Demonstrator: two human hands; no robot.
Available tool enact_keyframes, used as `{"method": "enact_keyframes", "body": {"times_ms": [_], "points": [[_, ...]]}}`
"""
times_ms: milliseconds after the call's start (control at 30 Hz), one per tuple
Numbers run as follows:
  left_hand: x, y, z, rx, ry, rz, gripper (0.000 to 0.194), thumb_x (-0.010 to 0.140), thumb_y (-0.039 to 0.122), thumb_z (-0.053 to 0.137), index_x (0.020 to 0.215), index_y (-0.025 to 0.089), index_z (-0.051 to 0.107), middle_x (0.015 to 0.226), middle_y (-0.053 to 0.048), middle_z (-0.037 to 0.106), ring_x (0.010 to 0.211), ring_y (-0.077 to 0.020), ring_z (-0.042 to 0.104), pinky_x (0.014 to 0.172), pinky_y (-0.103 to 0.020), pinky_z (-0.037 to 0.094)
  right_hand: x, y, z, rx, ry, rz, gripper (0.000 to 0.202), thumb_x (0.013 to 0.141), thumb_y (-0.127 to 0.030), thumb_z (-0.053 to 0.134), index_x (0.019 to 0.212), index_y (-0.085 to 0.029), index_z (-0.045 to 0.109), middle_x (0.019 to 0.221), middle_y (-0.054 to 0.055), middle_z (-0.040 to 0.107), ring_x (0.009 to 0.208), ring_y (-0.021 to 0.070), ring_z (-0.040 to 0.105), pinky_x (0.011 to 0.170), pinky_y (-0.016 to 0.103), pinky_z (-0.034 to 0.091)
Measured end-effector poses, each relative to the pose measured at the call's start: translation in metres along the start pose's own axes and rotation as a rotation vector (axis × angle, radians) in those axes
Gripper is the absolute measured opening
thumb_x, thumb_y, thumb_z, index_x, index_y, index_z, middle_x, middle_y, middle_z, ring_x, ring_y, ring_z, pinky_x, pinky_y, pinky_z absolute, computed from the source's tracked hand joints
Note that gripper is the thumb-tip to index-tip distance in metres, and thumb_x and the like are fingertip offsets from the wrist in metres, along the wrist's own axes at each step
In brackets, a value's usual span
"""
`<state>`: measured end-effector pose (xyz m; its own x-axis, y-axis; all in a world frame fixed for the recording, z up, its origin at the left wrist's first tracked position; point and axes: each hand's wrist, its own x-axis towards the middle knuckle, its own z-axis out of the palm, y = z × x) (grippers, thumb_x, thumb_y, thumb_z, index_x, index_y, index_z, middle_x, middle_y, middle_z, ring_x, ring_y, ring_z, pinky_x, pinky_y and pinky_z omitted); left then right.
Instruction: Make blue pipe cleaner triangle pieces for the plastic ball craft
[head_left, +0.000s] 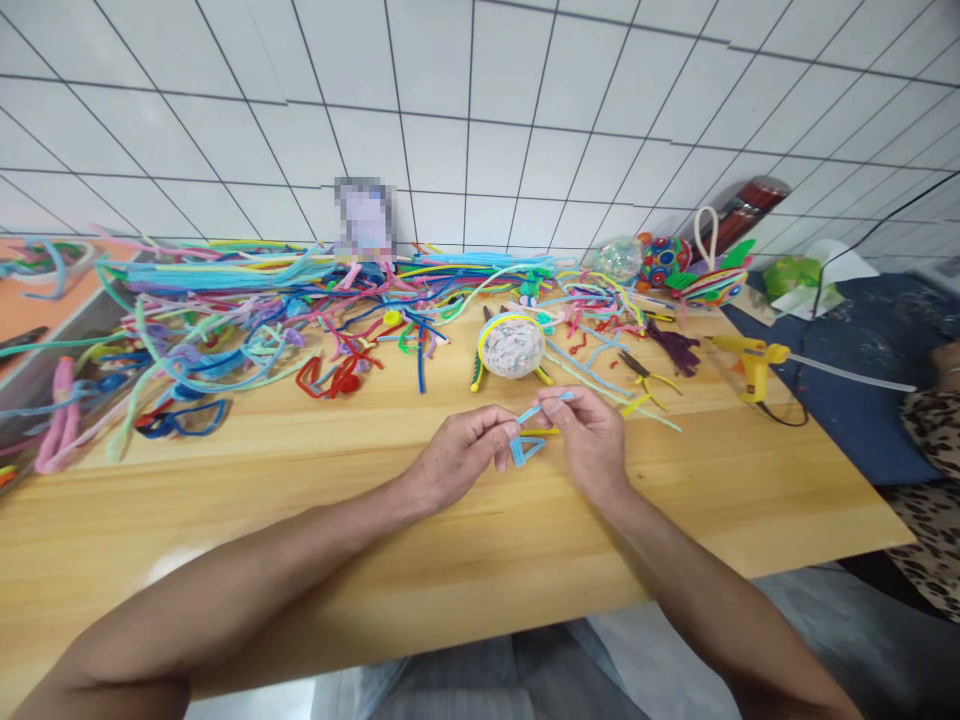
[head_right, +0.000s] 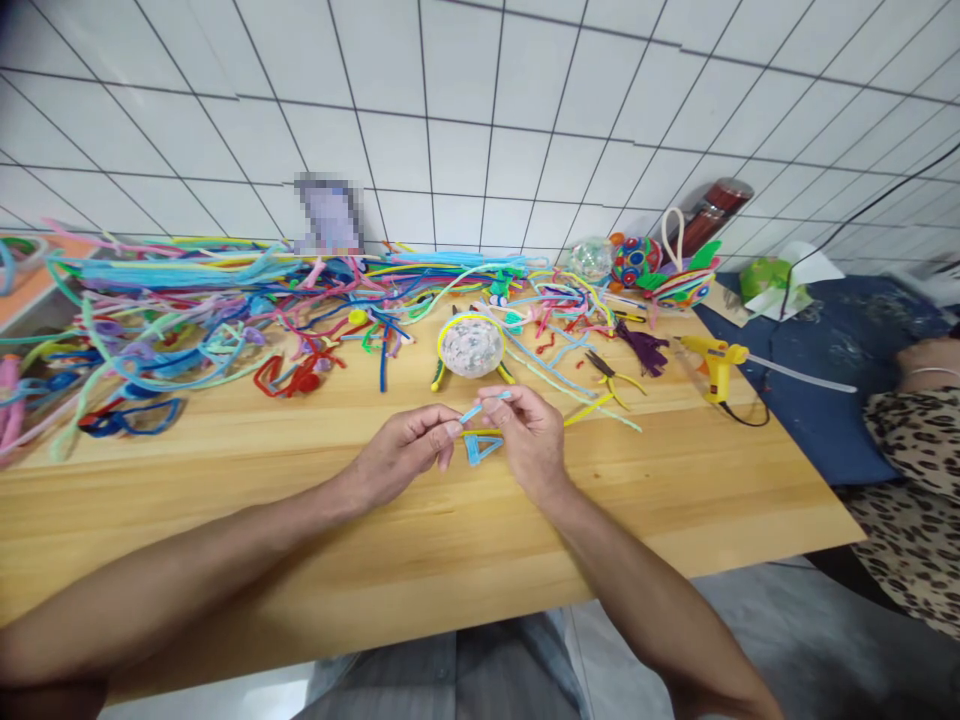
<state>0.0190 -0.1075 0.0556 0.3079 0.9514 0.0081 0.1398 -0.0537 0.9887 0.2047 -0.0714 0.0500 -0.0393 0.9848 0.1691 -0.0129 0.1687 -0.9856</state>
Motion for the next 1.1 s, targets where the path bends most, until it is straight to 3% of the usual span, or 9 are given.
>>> {"method": "enact_keyframes", "body": {"times_ms": [200,367,467,667,800,967,1100], "points": [[0.001,-0.002,-0.004,0.222,-0.012,0.040,0.038,0.104,0.040,0.049,0.076,0.018,0.064,0.063,0.003,0.060,0.058,-0.0106,0.051,0.063,-0.023,0.039,-0.003,-0.001,0.002,-0.029,0.019,-0.032,0.016,0.083,-0.038,0.081,0.091,-0.023,0.080,0.081,0.002,0.080,0.069,0.0178,0.073,0.067,0.032,0.063],[-0.001,0.002,-0.004,0.237,-0.011,0.068,0.039,0.105,0.038,0.047,0.075,0.019,0.061,0.067,0.003,0.063,0.062,-0.0108,0.055,0.065,-0.023,0.041,0.001,0.000,0.001,0.011,0.094,-0.031,0.018,0.083,-0.039,0.080,0.089,-0.023,0.078,0.081,0.002,0.080,0.065,0.0161,0.072,0.065,0.032,0.063],[0.000,0.001,-0.005,0.284,-0.029,0.090,0.042,0.105,0.037,0.045,0.069,0.019,0.056,0.062,0.003,0.058,0.057,-0.0098,0.050,0.062,-0.023,0.038,0.001,-0.001,0.001,0.038,0.113,-0.041,0.016,0.082,-0.038,0.081,0.088,-0.023,0.078,0.079,0.001,0.079,0.063,0.0150,0.070,0.064,0.031,0.062],[0.000,-0.001,-0.005,0.303,0.002,0.058,0.041,0.106,0.039,0.045,0.073,0.019,0.058,0.059,0.005,0.055,0.054,-0.0095,0.049,0.060,-0.022,0.037,0.001,-0.003,0.001,0.031,0.074,-0.036,0.020,0.084,-0.042,0.081,0.091,-0.023,0.077,0.076,0.000,0.076,0.064,0.0149,0.069,0.066,0.031,0.060],[-0.002,0.000,-0.003,0.258,-0.004,0.063,0.044,0.105,0.042,0.046,0.070,0.018,0.055,0.059,0.005,0.050,0.056,-0.0091,0.046,0.060,-0.022,0.036,0.006,0.002,-0.001,0.034,-0.021,-0.017,0.024,0.080,-0.043,0.085,0.090,-0.023,0.077,0.074,-0.002,0.073,0.066,0.0143,0.069,0.065,0.028,0.058],[0.000,-0.006,-0.003,0.270,0.119,0.084,0.050,0.098,0.050,0.058,0.061,0.016,0.051,0.058,0.007,0.032,0.055,-0.0074,0.029,0.052,-0.022,0.023,0.004,0.009,0.000,0.062,-0.058,0.048,0.025,0.078,-0.044,0.087,0.089,-0.023,0.079,0.076,0.000,0.078,0.068,0.0168,0.074,0.068,0.031,0.062],[0.002,-0.011,-0.005,0.342,0.212,0.085,0.055,0.097,0.051,0.058,0.057,0.017,0.042,0.059,0.005,0.025,0.057,-0.0073,0.025,0.052,-0.023,0.018,-0.002,0.010,0.003,0.143,-0.043,0.093,0.025,0.076,-0.044,0.089,0.086,-0.023,0.080,0.077,0.001,0.080,0.065,0.0174,0.076,0.066,0.032,0.065]]}}
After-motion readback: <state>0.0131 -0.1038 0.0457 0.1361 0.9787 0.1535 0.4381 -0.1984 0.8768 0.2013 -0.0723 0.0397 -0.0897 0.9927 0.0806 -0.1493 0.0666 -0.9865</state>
